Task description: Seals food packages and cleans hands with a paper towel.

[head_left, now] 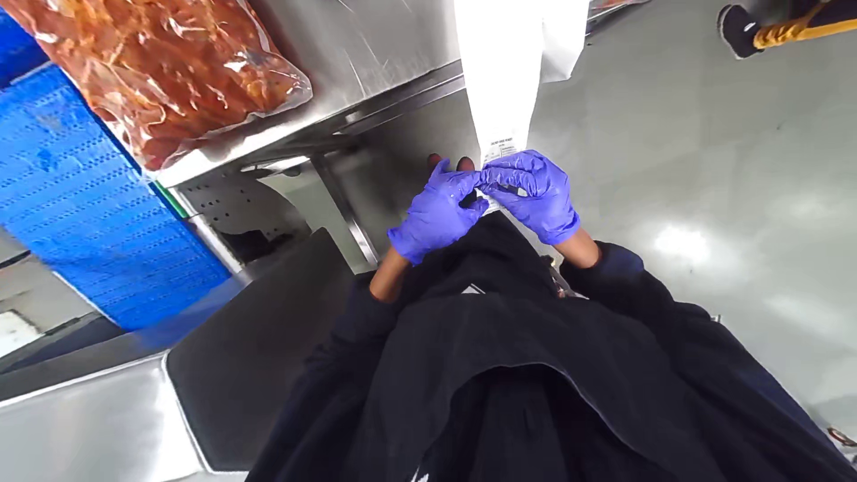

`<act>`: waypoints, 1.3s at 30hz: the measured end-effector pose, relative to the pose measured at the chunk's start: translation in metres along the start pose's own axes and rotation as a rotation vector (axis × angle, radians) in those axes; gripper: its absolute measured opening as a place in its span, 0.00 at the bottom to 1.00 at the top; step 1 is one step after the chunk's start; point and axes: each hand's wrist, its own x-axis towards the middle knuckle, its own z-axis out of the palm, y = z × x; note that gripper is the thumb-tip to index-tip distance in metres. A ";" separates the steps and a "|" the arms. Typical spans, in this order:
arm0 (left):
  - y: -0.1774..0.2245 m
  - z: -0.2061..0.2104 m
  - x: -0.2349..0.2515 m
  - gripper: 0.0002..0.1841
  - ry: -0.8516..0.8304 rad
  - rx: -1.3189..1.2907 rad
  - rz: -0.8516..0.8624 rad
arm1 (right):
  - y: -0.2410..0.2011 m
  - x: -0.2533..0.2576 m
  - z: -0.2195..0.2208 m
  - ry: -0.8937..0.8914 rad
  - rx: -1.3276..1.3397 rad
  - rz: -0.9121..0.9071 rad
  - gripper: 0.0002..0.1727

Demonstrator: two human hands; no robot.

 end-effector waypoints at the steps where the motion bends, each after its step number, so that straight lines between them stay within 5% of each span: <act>1: 0.001 -0.001 -0.002 0.14 -0.011 0.020 0.026 | 0.001 0.000 -0.001 -0.007 0.000 -0.008 0.07; 9: 0.003 0.005 -0.004 0.06 0.084 0.058 0.038 | 0.005 -0.004 0.008 0.094 -0.026 -0.074 0.06; 12: 0.006 0.003 -0.004 0.09 0.065 0.012 -0.127 | 0.005 -0.003 0.007 0.236 0.191 0.225 0.02; 18: -0.018 0.007 0.001 0.07 0.022 -0.067 -0.412 | 0.037 0.003 -0.035 0.863 0.560 0.718 0.13; 21: -0.036 0.016 0.006 0.10 -0.068 0.038 -0.562 | 0.039 0.000 -0.053 1.004 0.562 0.638 0.14; 23: -0.041 0.013 0.005 0.24 -0.156 0.188 -0.644 | 0.030 0.003 -0.058 1.033 0.460 0.517 0.13; 25: -0.026 0.002 0.003 0.48 -0.215 0.243 -0.684 | 0.015 0.007 -0.051 0.967 0.322 0.348 0.12; 26: -0.013 -0.004 -0.002 0.49 -0.136 0.177 -0.644 | 0.005 0.006 -0.043 0.887 0.254 0.251 0.11; 30: 0.040 -0.009 -0.015 0.18 0.310 -0.564 -0.232 | -0.018 0.012 0.008 0.562 0.198 -0.139 0.05; 32: 0.055 -0.008 -0.012 0.08 0.474 -0.723 -0.225 | -0.025 0.014 0.029 0.360 0.204 -0.227 0.04; 34: 0.054 -0.011 -0.010 0.07 0.621 -0.703 -0.319 | -0.032 0.017 0.034 0.262 0.213 -0.239 0.06; 37: 0.049 -0.025 -0.018 0.10 0.719 -0.625 -0.369 | -0.038 0.032 0.015 0.263 0.377 -0.058 0.23; 39: 0.049 -0.031 -0.024 0.11 0.764 -0.548 -0.391 | -0.039 0.045 0.001 0.183 0.434 0.114 0.47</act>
